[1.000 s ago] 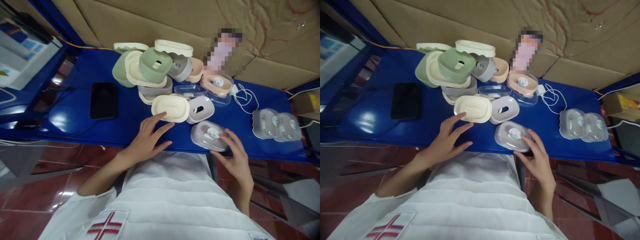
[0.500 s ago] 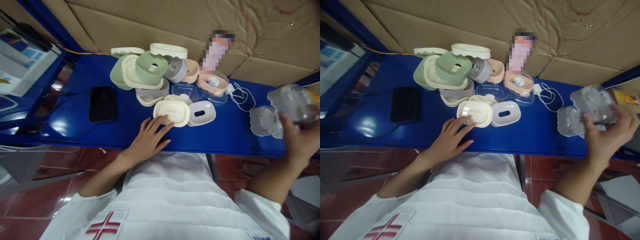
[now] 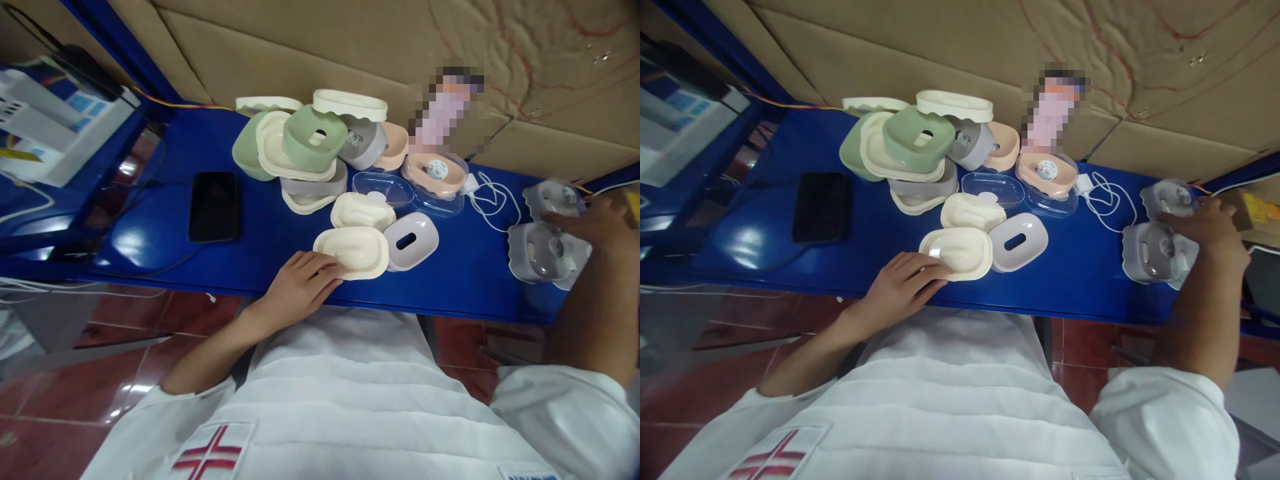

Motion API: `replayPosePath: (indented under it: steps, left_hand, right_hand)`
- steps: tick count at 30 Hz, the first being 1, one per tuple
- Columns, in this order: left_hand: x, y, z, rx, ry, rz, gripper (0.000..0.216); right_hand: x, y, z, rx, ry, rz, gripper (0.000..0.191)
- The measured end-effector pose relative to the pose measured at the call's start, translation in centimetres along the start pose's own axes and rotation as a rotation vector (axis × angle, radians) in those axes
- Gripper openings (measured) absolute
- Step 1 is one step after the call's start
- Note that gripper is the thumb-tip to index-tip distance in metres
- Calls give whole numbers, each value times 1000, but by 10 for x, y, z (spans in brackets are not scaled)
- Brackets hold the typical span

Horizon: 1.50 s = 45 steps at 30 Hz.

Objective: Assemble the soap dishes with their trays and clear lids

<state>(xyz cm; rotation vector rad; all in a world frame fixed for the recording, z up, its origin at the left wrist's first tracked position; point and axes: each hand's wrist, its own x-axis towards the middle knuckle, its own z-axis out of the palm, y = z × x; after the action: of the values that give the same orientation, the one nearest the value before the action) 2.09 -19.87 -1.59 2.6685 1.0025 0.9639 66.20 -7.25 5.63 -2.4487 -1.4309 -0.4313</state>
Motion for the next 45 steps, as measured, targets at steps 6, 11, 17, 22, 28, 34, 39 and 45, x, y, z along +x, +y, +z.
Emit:
replayPosePath:
  steps: [6, 11, 17, 22, 28, 34, 39, 45]
  left_hand:
    - [0, 0, -1, -20, 82, -70, 16]
    - [2, 2, -4, 48, 120, -147, 17]
    - [6, 3, -7, 52, 63, -118, 8]
    - [3, 4, -4, 22, -165, 117, 16]
    - [-6, 2, -1, 111, -42, 68, 46]
    - [0, 3, -4, 99, -86, 106, 34]
    - [4, 1, -4, 65, -70, 106, 25]
    - [6, 2, -5, 18, -83, 81, 18]
  right_hand:
    - [-127, -92, -41, 319, -14, -493, 75]
    - [-250, -167, -36, 465, -259, -915, 48]
    - [-260, -174, -28, 507, -49, -774, 33]
    - [-280, -188, -37, 717, 4, -686, 34]
    - [-313, -228, -44, 640, -183, -989, 35]
    - [-319, -250, -50, 588, -268, -1142, 33]
    - [-322, -256, -50, 582, -276, -1159, 34]
    - [-292, -245, -50, 705, -301, -1217, 46]
